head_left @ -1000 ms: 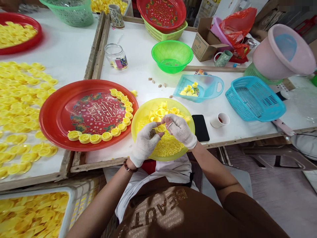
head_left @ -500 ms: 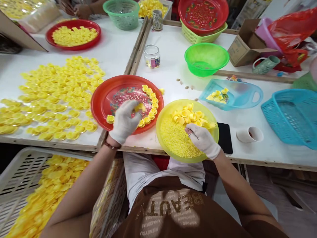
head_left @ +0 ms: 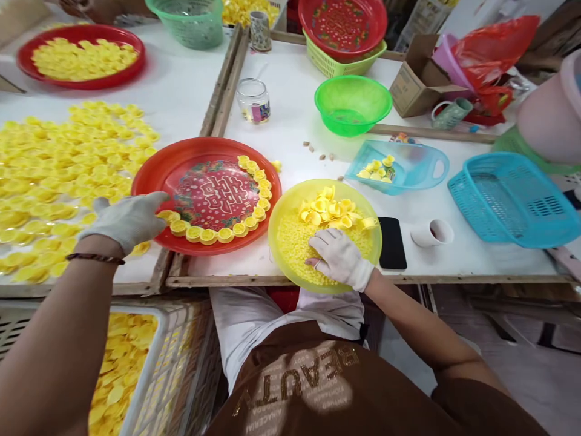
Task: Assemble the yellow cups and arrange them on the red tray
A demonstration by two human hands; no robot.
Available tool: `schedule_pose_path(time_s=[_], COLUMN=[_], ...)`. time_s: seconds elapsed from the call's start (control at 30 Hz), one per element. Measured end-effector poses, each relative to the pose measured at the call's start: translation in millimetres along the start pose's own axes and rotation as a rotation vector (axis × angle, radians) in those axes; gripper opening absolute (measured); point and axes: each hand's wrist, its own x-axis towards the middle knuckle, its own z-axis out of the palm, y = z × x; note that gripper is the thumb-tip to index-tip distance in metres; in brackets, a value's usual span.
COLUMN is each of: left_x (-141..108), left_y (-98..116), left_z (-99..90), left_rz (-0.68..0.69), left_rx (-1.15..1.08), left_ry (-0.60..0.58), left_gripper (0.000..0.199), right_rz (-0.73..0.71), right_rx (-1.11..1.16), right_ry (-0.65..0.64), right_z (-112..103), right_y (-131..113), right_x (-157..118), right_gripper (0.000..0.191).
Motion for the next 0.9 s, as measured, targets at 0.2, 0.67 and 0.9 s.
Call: schedule_pose_path(time_s=[0.2, 0.67, 0.9], left_x=[-6, -20, -61], left_y=[153, 277, 290], left_z=[-3.4, 49.3, 67.7], left_rz=[0.343, 0.553, 0.271], left_rx=[-0.192, -0.128, -0.916], left_ry=[0.186, -0.013, -0.099], left_gripper=[0.024, 0.016, 0.046], right_rz=[0.173, 0.868, 0.672], right_rx=[0.396, 2.178, 1.980], right_ry=[0.057, 0.395, 0.606], right_z=[5, -21, -36], right_y=[8, 27, 5], right_x=[6, 14, 33], right_gripper=[0.032, 0.046, 0.029])
